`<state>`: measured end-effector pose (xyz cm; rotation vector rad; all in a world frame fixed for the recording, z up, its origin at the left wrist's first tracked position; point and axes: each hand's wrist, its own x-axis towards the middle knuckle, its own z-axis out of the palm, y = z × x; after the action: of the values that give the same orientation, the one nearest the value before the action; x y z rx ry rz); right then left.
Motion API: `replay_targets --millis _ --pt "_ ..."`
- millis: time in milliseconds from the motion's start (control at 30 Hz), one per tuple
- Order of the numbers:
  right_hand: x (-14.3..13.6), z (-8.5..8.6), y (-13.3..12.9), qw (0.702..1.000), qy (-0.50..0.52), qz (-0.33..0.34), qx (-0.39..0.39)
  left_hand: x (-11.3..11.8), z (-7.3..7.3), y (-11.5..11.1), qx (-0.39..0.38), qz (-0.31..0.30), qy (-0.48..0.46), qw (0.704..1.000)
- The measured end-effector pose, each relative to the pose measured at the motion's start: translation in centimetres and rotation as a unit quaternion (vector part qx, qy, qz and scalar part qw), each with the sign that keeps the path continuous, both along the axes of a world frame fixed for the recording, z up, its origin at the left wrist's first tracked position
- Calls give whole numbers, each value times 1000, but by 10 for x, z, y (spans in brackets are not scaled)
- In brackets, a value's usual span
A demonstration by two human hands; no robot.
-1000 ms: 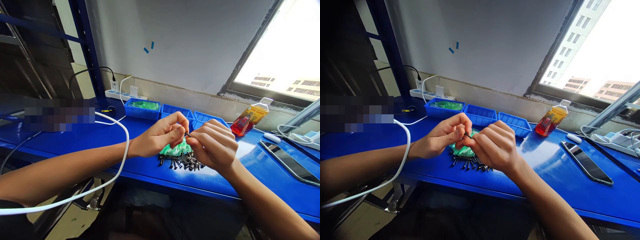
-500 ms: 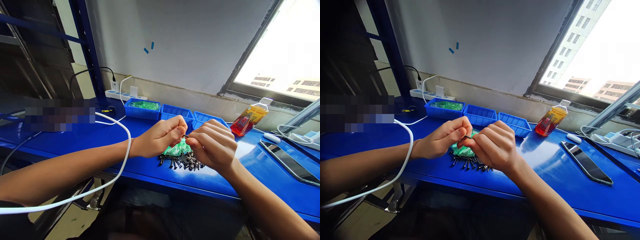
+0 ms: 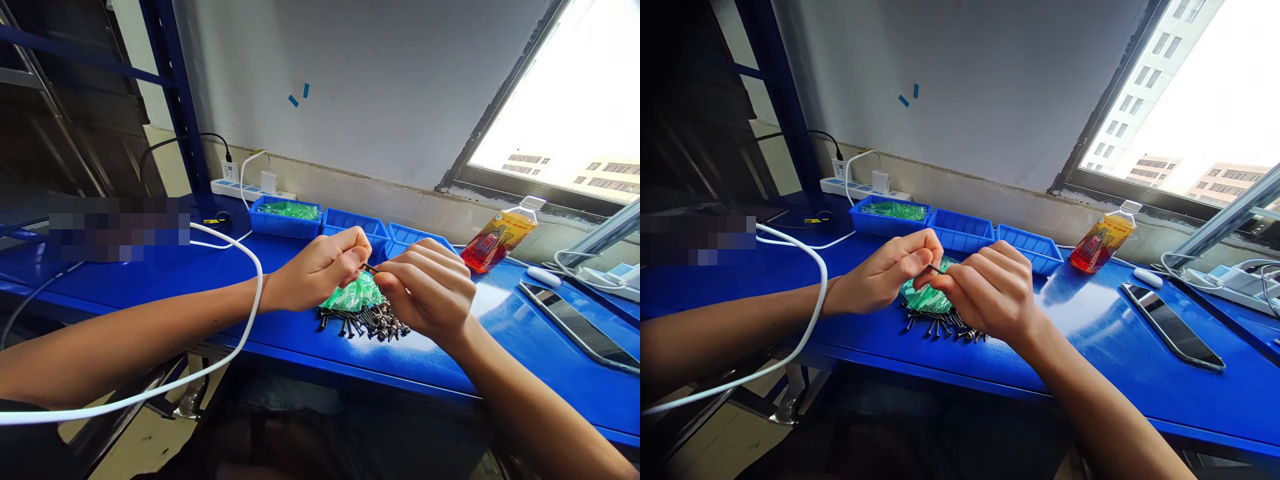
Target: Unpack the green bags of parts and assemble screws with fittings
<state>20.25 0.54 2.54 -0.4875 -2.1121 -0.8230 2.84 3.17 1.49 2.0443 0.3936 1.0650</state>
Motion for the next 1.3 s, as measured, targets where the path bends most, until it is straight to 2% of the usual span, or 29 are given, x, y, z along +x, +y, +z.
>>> replay_targets --millis 233,533,833,1000,1167,1300 --pt "1 1 0 1000 2 2 11 -1 3 -2 2 21 -4 1000" --pt "-1 -1 0 999 32 -5 9 1 -4 2 -6 -15 3 1000" --pt "-2 -4 3 995 83 -17 -49 0 -8 3 10 -27 4 1000" --pt "-3 -5 3 994 85 -37 -49 0 -7 3 19 -27 6 999" --pt "-3 -4 4 993 95 -48 -49 -2 -5 2 75 -5 21 997" --pt "-3 -4 5 993 91 -49 -56 -3 -3 3 168 57 60 982"
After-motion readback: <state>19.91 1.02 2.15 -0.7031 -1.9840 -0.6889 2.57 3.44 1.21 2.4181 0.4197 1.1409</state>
